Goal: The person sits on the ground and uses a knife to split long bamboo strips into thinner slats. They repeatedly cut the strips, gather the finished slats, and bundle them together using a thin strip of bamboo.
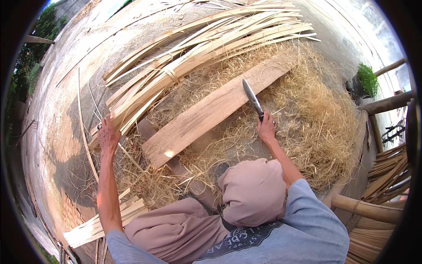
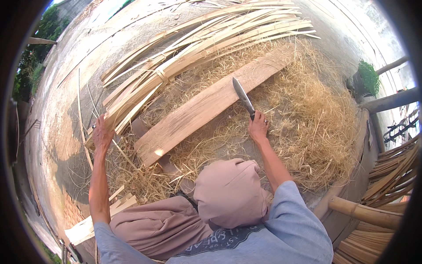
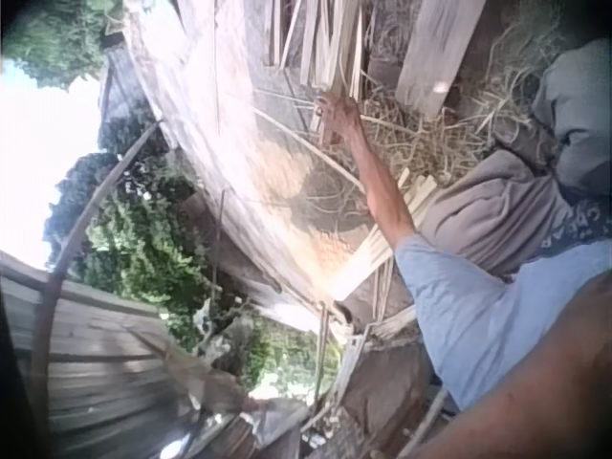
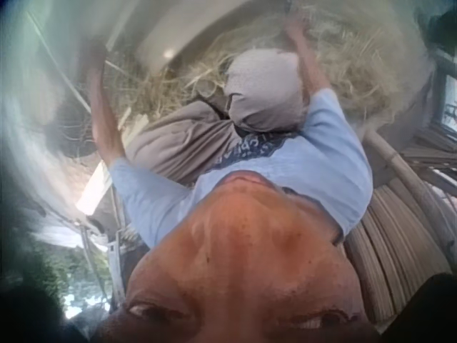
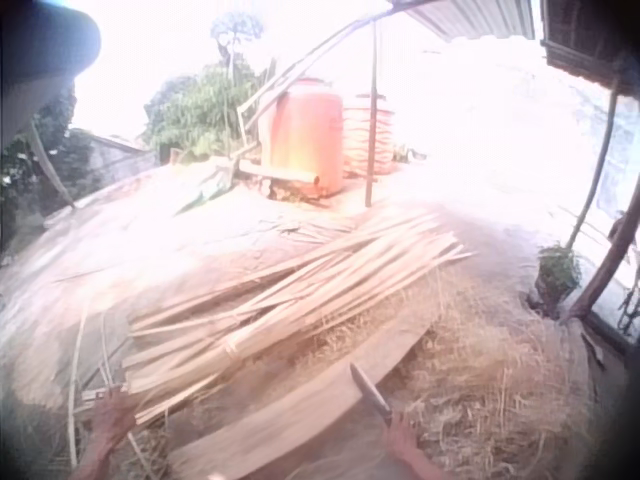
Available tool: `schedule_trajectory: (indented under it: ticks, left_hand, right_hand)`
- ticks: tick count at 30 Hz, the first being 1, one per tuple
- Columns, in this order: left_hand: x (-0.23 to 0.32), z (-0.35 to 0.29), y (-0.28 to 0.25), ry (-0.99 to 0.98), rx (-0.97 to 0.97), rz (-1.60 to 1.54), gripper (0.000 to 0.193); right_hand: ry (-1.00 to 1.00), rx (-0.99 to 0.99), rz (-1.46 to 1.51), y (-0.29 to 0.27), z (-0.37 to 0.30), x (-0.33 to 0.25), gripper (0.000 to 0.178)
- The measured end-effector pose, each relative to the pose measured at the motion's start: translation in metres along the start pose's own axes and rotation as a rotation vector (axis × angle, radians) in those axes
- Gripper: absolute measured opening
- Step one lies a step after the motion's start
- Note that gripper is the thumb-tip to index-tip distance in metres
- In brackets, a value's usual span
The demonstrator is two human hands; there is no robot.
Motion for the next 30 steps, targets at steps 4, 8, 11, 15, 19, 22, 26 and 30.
schedule_trajectory:
  ticks: [4, 8, 11, 15, 19, 22, 26, 30]
  left_hand:
    - [0.01, -0.019, -0.036, 0.157, 0.048, 0.07, 0.074]
    - [0.021, -0.06, -0.103, 0.221, 0.168, 0.096, 0.058]
    - [0.071, -0.077, -0.141, 0.169, 0.075, 0.083, 0.066]
    - [0.071, -0.122, -0.154, 0.111, -0.064, 0.032, 0.07]
    - [0.032, -0.11, -0.107, 0.197, -0.013, -0.024, 0.063]
    - [0.003, -0.078, -0.072, 0.134, -0.008, 0.074, 0.056]
    - [-0.039, -0.071, 0.01, -0.04, -0.097, 0.069, 0.062]
    - [-0.039, -0.105, 0.094, -0.187, -0.229, -0.111, 0.094]
  right_hand:
    - [0.008, 0.069, -0.115, -0.018, -0.007, -0.005, 0.064]
    - [-0.068, 0.076, 0.411, -0.071, -0.01, -0.086, 0.068]
    - [0.111, -0.591, 1.266, -0.023, 0.038, -0.126, 0.079]
    - [0.463, -0.849, 1.803, -0.013, 0.051, -0.248, 0.086]
    - [0.26, -0.84, 1.743, 0.01, 0.067, -0.321, 0.071]
    - [0.316, -1.007, 1.77, 0.054, 0.071, -0.321, 0.067]
    - [0.205, -0.973, 1.561, 0.042, 0.003, -0.309, 0.07]
    - [0.019, -1.029, 1.163, 0.018, -0.044, -0.322, 0.048]
Point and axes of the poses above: each hand's wrist, its own z-axis towards the middle knuckle, its own y-axis out of the palm, x = y × z, the point moved 7 cm from there along z, towards the middle knuckle, and after that the axes turned 7 degrees about y, right-handed, at the moved point
